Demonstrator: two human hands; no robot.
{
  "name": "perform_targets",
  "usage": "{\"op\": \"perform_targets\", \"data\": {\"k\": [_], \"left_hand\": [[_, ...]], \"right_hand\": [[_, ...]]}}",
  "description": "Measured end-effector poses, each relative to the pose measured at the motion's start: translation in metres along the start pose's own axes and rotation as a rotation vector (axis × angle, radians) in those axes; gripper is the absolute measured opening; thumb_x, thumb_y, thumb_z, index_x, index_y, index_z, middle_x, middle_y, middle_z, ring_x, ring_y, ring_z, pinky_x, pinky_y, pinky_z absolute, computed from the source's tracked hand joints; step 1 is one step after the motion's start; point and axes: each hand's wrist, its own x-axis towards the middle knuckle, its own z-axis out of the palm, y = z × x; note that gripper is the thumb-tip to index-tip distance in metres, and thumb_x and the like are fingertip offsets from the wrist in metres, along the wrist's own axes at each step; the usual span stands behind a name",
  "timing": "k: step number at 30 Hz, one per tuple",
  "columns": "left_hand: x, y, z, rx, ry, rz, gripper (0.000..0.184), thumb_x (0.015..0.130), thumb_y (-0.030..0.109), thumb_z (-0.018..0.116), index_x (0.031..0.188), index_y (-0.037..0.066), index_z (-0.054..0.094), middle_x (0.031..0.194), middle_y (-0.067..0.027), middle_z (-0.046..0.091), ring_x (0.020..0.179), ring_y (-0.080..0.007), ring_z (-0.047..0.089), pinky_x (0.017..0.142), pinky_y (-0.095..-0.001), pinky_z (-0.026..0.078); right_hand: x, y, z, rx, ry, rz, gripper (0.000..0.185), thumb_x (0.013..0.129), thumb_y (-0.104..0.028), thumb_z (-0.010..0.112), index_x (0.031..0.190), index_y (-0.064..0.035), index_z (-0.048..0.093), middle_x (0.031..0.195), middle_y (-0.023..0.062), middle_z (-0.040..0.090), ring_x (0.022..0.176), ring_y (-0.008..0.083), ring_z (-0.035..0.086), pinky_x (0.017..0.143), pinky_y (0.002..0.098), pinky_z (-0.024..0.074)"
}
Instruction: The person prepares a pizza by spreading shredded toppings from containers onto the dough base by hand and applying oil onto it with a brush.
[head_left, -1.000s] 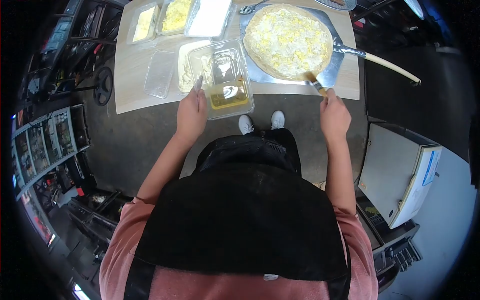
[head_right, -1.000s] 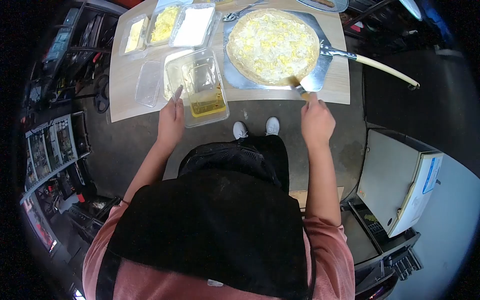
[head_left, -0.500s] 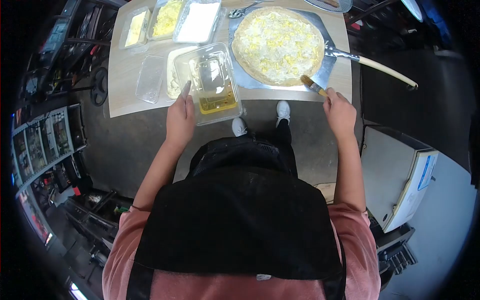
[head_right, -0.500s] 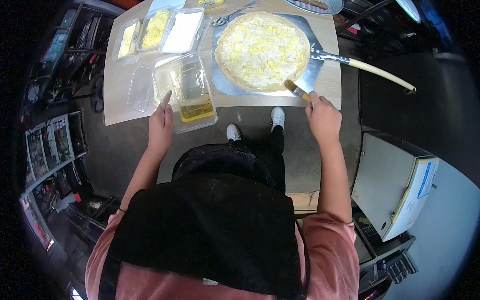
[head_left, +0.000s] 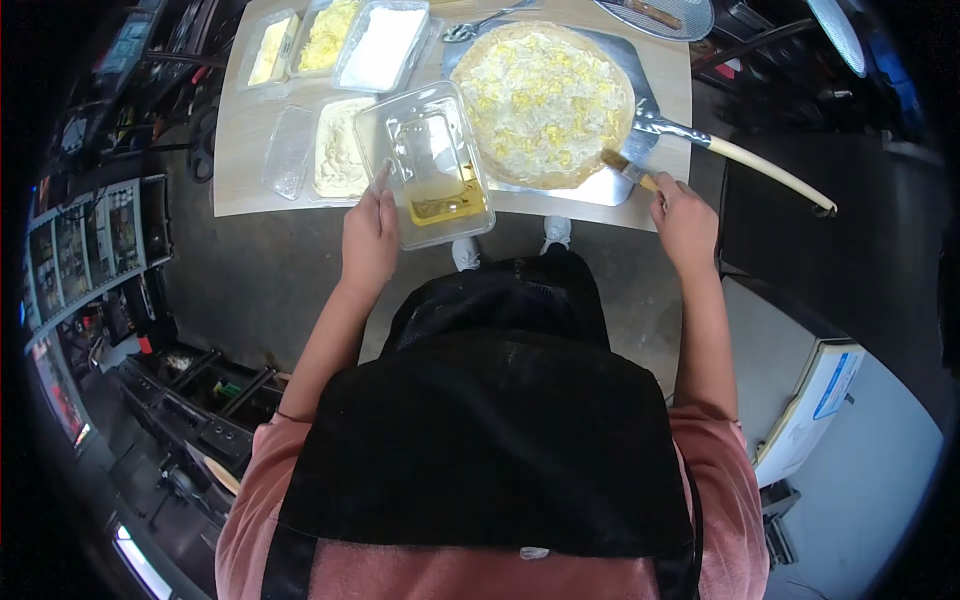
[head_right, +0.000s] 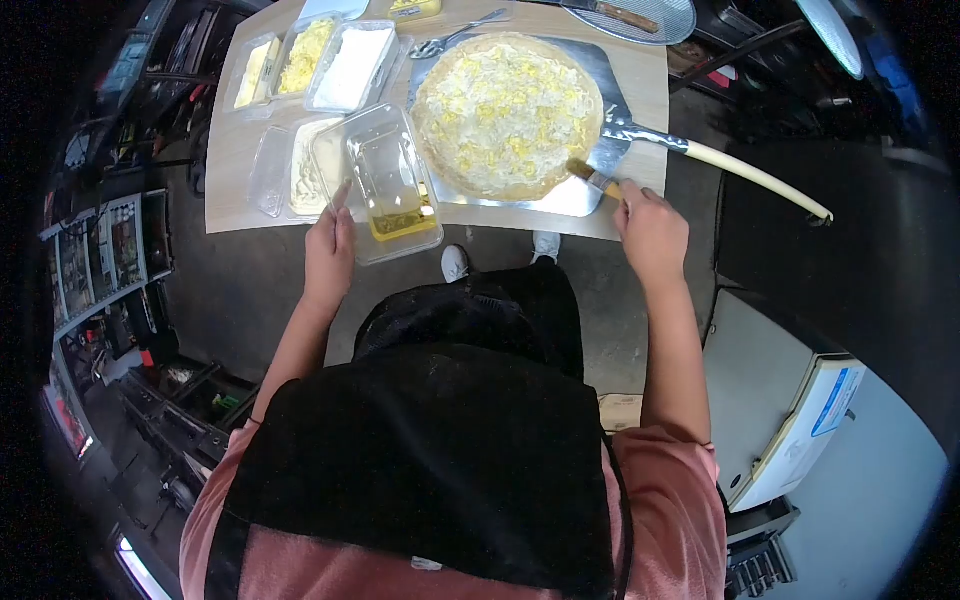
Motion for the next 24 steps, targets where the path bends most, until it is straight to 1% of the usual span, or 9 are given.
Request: {"op": "perform_targets", "data": {"k": [3, 6, 9, 13, 15, 19, 20, 22, 24], "left_hand": [[-0.002, 0.009, 0.006, 0.014, 0.008, 0.001, 0.041, 0.101, 0.015, 0.042, 0.138, 0.002, 0.05, 0.069, -0.0254, 0.057, 0.064, -0.0388, 0.059, 0.066, -0.0436, 0.047], [-0.002, 0.019, 0.009, 0.032, 0.006, -0.013, 0.041, 0.101, 0.016, 0.042, 0.139, 0.002, 0.05, 0.07, -0.026, 0.057, 0.066, -0.0406, 0.059, 0.066, -0.0451, 0.047], [-0.001, 0.023, 0.014, 0.044, 0.004, -0.007, 0.042, 0.1, 0.016, 0.042, 0.139, 0.002, 0.049, 0.071, -0.0266, 0.058, 0.069, -0.0418, 0.06, 0.068, -0.0473, 0.047], [0.0, 0.032, 0.022, 0.056, -0.01, -0.001, 0.042, 0.099, 0.015, 0.043, 0.139, 0.002, 0.05, 0.073, -0.0272, 0.059, 0.071, -0.0431, 0.061, 0.068, -0.0497, 0.046], [0.003, 0.035, 0.027, 0.064, -0.022, 0.014, 0.037, 0.099, 0.017, 0.044, 0.13, 0.0, 0.056, 0.074, -0.0273, 0.06, 0.072, -0.0439, 0.061, 0.069, -0.051, 0.046], [0.014, 0.028, 0.042, 0.145, -0.064, 0.03, 0.029, 0.098, 0.021, 0.048, 0.105, -0.003, 0.063, 0.076, -0.0272, 0.062, 0.075, -0.0453, 0.062, 0.07, -0.0539, 0.047], [0.015, 0.031, 0.043, 0.139, -0.066, 0.053, 0.028, 0.097, 0.021, 0.048, 0.102, -0.003, 0.062, 0.076, -0.0274, 0.063, 0.075, -0.0455, 0.062, 0.07, -0.0546, 0.047], [0.018, 0.041, 0.047, 0.126, -0.073, 0.108, 0.027, 0.096, 0.022, 0.049, 0.096, -0.003, 0.06, 0.076, -0.0276, 0.063, 0.076, -0.0459, 0.062, 0.071, -0.0559, 0.047], [0.02, 0.05, 0.049, 0.159, -0.079, 0.136, 0.027, 0.096, 0.021, 0.049, 0.099, -0.003, 0.06, 0.075, -0.0266, 0.063, 0.074, -0.0447, 0.062, 0.069, -0.0555, 0.048]], "right_hand": [[0.016, 0.015, -0.003, -0.013, 0.048, 0.003, 0.015, 0.084, -0.016, 0.064, 0.098, -0.0116, 0.061, 0.079, 0.0093, 0.064, 0.074, 0.0297, 0.066, 0.063, 0.0423, 0.0523], [0.019, 0.023, -0.003, 0.038, 0.023, -0.079, 0.015, 0.084, -0.016, 0.064, 0.098, -0.0119, 0.06, 0.079, 0.0089, 0.063, 0.075, 0.0295, 0.066, 0.062, 0.0425, 0.0517], [0.013, 0.035, 0.004, 0.072, 0.011, -0.081, 0.015, 0.084, -0.016, 0.063, 0.098, -0.0119, 0.06, 0.079, 0.0091, 0.063, 0.074, 0.0303, 0.066, 0.062, 0.0431, 0.0514], [0.014, 0.042, 0.006, 0.066, 0.026, 0.007, 0.015, 0.085, -0.017, 0.062, 0.099, -0.012, 0.059, 0.08, 0.0101, 0.063, 0.075, 0.0319, 0.066, 0.062, 0.0441, 0.0512], [0.015, 0.041, 0.003, 0.031, -0.048, -0.001, 0.015, 0.086, -0.017, 0.061, 0.1, -0.012, 0.059, 0.082, 0.0107, 0.065, 0.076, 0.0328, 0.066, 0.063, 0.0447, 0.0513], [0.021, 0.033, -0.035, 0.057, 0.09, 0.134, 0.015, 0.088, -0.016, 0.059, 0.102, -0.0117, 0.061, 0.089, 0.0127, 0.068, 0.082, 0.0348, 0.067, 0.067, 0.0454, 0.052], [0.022, 0.026, -0.049, 0.103, 0.19, 0.126, 0.017, 0.088, -0.015, 0.059, 0.104, -0.0116, 0.062, 0.089, 0.0129, 0.068, 0.082, 0.0347, 0.067, 0.068, 0.0442, 0.0521], [0.024, -0.004, -0.087, 0.288, 0.212, 0.129, 0.02, 0.086, -0.013, 0.061, 0.106, -0.0112, 0.063, 0.091, 0.013, 0.069, 0.083, 0.034, 0.067, 0.069, 0.0432, 0.0522], [0.02, -0.036, -0.113, 0.302, 0.172, -0.033, 0.02, 0.085, -0.012, 0.063, 0.105, -0.0108, 0.063, 0.089, 0.0123, 0.068, 0.081, 0.0331, 0.067, 0.069, 0.0424, 0.0521]]}}
